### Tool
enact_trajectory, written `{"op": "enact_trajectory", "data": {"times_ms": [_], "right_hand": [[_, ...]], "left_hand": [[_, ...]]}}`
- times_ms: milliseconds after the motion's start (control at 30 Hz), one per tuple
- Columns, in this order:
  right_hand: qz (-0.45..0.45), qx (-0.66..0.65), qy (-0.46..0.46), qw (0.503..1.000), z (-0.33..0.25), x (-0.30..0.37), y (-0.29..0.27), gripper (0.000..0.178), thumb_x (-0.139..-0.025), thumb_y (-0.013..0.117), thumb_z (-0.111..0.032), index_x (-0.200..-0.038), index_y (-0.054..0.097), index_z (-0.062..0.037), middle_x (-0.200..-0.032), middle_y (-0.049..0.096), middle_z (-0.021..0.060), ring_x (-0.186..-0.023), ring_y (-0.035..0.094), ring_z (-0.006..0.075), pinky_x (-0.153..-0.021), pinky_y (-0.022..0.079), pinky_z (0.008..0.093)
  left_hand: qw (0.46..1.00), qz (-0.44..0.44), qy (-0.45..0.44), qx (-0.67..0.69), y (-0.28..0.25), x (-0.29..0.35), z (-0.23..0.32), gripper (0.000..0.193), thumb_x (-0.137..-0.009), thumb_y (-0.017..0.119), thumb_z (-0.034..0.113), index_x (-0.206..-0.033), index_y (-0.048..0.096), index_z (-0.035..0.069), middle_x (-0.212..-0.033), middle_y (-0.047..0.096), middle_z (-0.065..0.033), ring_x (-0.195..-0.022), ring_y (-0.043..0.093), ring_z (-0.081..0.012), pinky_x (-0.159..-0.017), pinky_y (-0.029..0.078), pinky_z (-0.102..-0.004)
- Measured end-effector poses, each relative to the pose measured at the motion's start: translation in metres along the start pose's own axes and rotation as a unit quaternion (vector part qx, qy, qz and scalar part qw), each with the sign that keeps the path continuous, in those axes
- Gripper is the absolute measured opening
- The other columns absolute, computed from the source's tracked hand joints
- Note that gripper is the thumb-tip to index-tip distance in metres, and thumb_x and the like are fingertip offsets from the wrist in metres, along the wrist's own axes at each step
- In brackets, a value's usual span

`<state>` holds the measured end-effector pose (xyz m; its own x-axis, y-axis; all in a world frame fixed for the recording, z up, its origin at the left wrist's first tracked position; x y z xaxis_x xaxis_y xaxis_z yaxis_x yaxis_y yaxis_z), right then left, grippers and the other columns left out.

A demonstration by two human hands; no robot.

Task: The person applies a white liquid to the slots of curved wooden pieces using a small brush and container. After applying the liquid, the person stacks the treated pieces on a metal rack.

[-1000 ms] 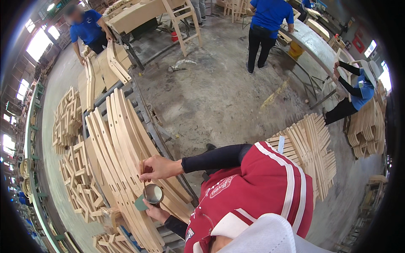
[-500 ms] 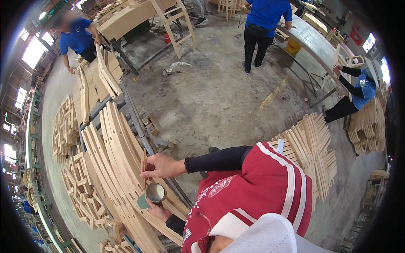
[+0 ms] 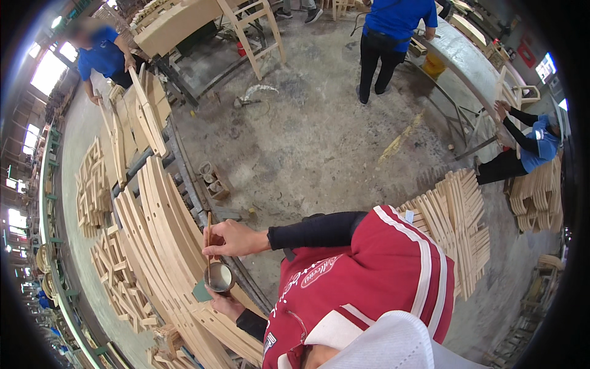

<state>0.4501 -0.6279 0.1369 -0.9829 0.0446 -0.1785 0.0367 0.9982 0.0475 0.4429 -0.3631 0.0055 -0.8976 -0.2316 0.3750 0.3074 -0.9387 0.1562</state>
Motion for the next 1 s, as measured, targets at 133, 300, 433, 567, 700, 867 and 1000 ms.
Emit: {"op": "enact_trajectory", "data": {"times_ms": [133,300,433,567,700,867,1000], "right_hand": [[-0.013,-0.051,0.011,0.999,-0.002,-0.005,-0.017,0.02,-0.09,0.069,-0.02,-0.089,0.062,-0.0016,-0.079,0.072,0.0069,-0.074,0.07,0.0125,-0.071,0.055,0.0271],[-0.019,-0.042,0.003,0.999,-0.004,-0.015,-0.039,0.019,-0.09,0.069,-0.019,-0.088,0.061,-0.0015,-0.08,0.072,0.0067,-0.075,0.069,0.0114,-0.072,0.055,0.0268],[-0.024,-0.049,0.005,0.998,-0.004,-0.021,-0.051,0.019,-0.09,0.069,-0.018,-0.088,0.061,-0.0015,-0.08,0.072,0.0065,-0.075,0.069,0.011,-0.071,0.055,0.0268],[-0.027,-0.073,0.013,0.997,-0.002,-0.024,-0.061,0.019,-0.09,0.069,-0.018,-0.087,0.06,-0.0013,-0.08,0.071,0.0062,-0.075,0.068,0.0104,-0.071,0.055,0.0263],[-0.03,-0.093,0.019,0.995,0.002,-0.026,-0.064,0.018,-0.09,0.069,-0.017,-0.087,0.06,-0.0008,-0.079,0.071,0.0061,-0.074,0.068,0.0099,-0.071,0.055,0.0257],[-0.034,-0.103,0.032,0.994,-0.002,-0.027,-0.061,0.018,-0.09,0.069,-0.016,-0.087,0.06,-0.0005,-0.08,0.07,0.0058,-0.075,0.068,0.0098,-0.071,0.055,0.0253],[-0.037,-0.084,0.025,0.995,-0.003,-0.029,-0.049,0.019,-0.089,0.07,-0.016,-0.087,0.06,-0.0006,-0.08,0.07,0.0056,-0.075,0.068,0.0101,-0.071,0.055,0.0256]], "left_hand": [[1.0,0.002,0.028,0.002,0.002,-0.008,-0.008,0.038,-0.101,0.052,0.028,-0.126,0.055,-0.001,-0.121,0.062,-0.0116,-0.106,0.063,-0.0198,-0.088,0.054,-0.0314],[0.999,0.012,0.037,0.014,0.043,0.016,0.0,0.039,-0.101,0.052,0.028,-0.126,0.055,-0.002,-0.121,0.062,-0.0116,-0.105,0.064,-0.0208,-0.085,0.056,-0.0329],[0.999,0.029,0.023,0.001,0.055,0.019,-0.002,0.039,-0.101,0.052,0.027,-0.126,0.056,-0.003,-0.122,0.062,-0.0123,-0.104,0.065,-0.0218,-0.081,0.057,-0.0347],[0.999,0.029,0.026,0.001,0.07,0.024,0.0,0.04,-0.101,0.053,0.028,-0.125,0.055,-0.003,-0.121,0.062,-0.0129,-0.103,0.065,-0.022,-0.08,0.057,-0.0338],[0.999,0.044,0.014,-0.016,0.077,0.032,0.005,0.042,-0.102,0.051,0.028,-0.129,0.051,-0.004,-0.126,0.059,-0.0134,-0.106,0.063,-0.0216,-0.081,0.057,-0.0316],[0.999,0.035,0.003,-0.012,0.065,0.026,0.0,0.043,-0.103,0.048,0.028,-0.133,0.047,-0.004,-0.13,0.055,-0.014,-0.112,0.06,-0.0234,-0.086,0.056,-0.0341],[0.999,0.032,0.017,0.017,0.052,0.02,-0.006,0.042,-0.102,0.05,0.029,-0.128,0.053,-0.004,-0.124,0.06,-0.0138,-0.106,0.062,-0.0225,-0.082,0.056,-0.0337]]}}
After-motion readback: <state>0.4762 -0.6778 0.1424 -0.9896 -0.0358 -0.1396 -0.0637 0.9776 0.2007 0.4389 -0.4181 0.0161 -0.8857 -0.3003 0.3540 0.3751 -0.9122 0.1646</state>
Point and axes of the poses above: each hand's wrist, its own x-axis away from the middle knuckle, its own y-axis out of the palm, z = x × y, the point moved 7 cm from there along -x, towards the middle knuckle
